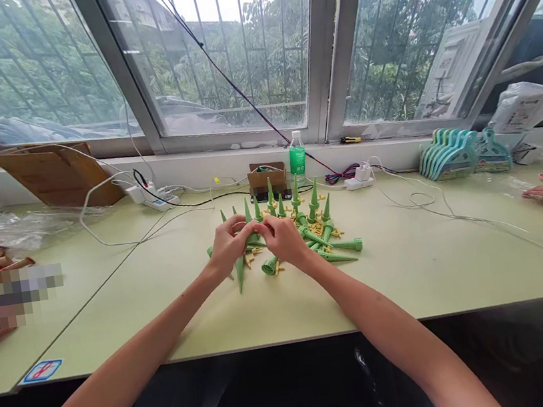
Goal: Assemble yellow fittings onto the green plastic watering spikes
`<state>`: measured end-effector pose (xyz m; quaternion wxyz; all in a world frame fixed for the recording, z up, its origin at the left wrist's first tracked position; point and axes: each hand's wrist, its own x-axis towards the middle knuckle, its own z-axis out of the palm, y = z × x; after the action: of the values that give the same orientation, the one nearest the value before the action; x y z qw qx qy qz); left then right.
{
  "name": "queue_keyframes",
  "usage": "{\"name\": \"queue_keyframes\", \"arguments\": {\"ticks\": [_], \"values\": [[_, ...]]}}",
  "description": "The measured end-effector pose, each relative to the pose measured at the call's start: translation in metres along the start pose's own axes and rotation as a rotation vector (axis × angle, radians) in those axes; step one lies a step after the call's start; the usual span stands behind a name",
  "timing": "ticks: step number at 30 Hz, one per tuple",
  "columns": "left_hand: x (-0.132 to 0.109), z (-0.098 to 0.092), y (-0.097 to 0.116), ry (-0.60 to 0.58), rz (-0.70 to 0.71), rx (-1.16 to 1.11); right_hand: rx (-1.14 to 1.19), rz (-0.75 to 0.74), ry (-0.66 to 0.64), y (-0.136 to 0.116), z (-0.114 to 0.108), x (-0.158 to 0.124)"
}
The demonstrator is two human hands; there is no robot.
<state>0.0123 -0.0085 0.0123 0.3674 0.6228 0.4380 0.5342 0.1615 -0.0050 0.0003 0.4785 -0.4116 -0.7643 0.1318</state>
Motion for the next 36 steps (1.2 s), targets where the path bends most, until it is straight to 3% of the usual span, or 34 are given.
{"name": "queue_keyframes", "arguments": {"ticks": [12,23,36], "values": [[0.0031,0.0001,-0.0011,0.055,-0.063,-0.059,0.111,-0.013,-0.041,-0.0003,-0.0007,0.0004],[0.0037,0.0004,0.0007,0.105,-0.034,-0.034,0.21,0.01,-0.056,-0.0034,-0.0006,0.0004],[0.002,-0.0005,-0.0001,0.035,-0.013,0.015,0.029,0.008,-0.009,-0.0005,0.0001,0.0014]]}}
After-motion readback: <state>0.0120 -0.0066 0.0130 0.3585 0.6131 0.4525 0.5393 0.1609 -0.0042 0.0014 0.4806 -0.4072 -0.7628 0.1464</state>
